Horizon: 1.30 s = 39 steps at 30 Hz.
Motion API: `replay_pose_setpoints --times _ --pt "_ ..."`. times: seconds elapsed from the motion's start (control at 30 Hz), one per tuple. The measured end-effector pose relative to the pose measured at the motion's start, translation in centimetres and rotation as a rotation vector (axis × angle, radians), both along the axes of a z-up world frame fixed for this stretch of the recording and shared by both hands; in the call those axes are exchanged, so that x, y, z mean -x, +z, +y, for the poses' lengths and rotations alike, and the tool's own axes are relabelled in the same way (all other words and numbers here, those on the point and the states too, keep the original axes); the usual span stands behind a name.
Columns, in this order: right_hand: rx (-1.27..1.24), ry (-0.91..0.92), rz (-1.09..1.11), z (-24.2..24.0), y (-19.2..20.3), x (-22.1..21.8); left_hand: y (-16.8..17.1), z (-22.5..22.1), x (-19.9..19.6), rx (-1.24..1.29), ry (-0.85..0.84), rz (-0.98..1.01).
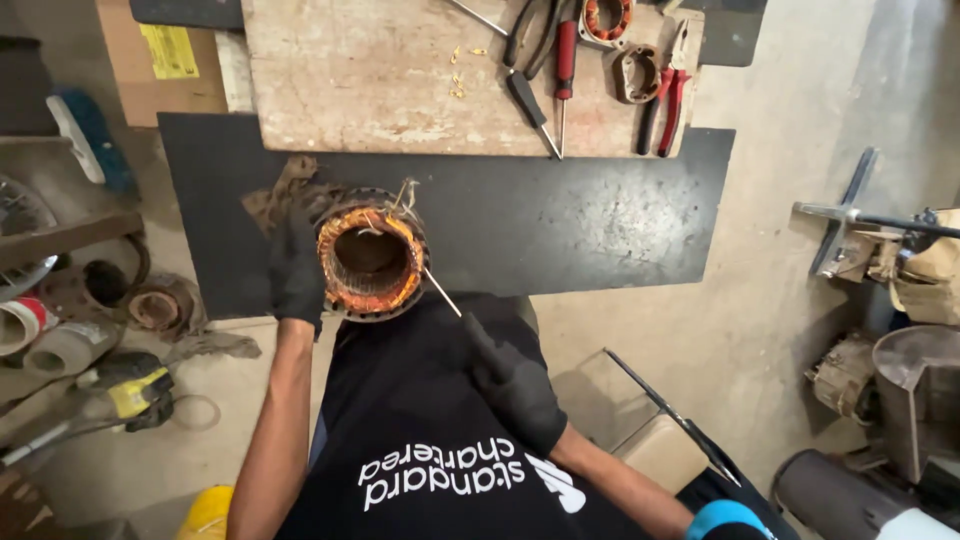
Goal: Inspecting and adjusting the copper windings of a motor stator using a hand tool
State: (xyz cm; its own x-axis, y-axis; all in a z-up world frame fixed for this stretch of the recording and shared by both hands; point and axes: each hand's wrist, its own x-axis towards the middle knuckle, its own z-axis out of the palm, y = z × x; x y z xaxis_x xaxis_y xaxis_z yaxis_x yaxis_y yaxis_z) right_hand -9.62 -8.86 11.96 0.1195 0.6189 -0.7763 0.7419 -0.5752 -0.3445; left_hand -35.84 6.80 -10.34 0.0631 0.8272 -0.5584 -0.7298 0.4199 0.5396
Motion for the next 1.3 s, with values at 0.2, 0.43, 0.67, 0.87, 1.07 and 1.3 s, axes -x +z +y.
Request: replay_pose_setpoints --times 0.2,0.43,0.67,0.87,1.07,1.3 --pt "-0.202 -0.049 0.216 -0.7 -0.1 0.9 -2.7 -0.7 1.0 0.053 -0.152 0.931" --pt "-0.219 -0.125 0.257 -1.7 -1.2 2.5 5.6 1.0 -1.5 -0.132 -0.228 1.097" --pt "-0.069 -0.199 0.307 0.8 0.5 2.7 0.5 1.7 -1.4 0.131 -0.107 1.456" --pt "-0.091 -0.233 0.114 -3.0 -3.6 4.9 -1.0 1.7 0.5 -0.174 -0.674 1.842" --pt "-0.232 -0.170 -0.111 -3.2 -11.3 4.1 3.8 4.8 -2.9 0.059 -0.172 1.377" --pt "-0.130 -0.124 -0.046 -2.9 -3.3 3.8 5.2 2.7 -3.2 -0.026 0.029 1.050"
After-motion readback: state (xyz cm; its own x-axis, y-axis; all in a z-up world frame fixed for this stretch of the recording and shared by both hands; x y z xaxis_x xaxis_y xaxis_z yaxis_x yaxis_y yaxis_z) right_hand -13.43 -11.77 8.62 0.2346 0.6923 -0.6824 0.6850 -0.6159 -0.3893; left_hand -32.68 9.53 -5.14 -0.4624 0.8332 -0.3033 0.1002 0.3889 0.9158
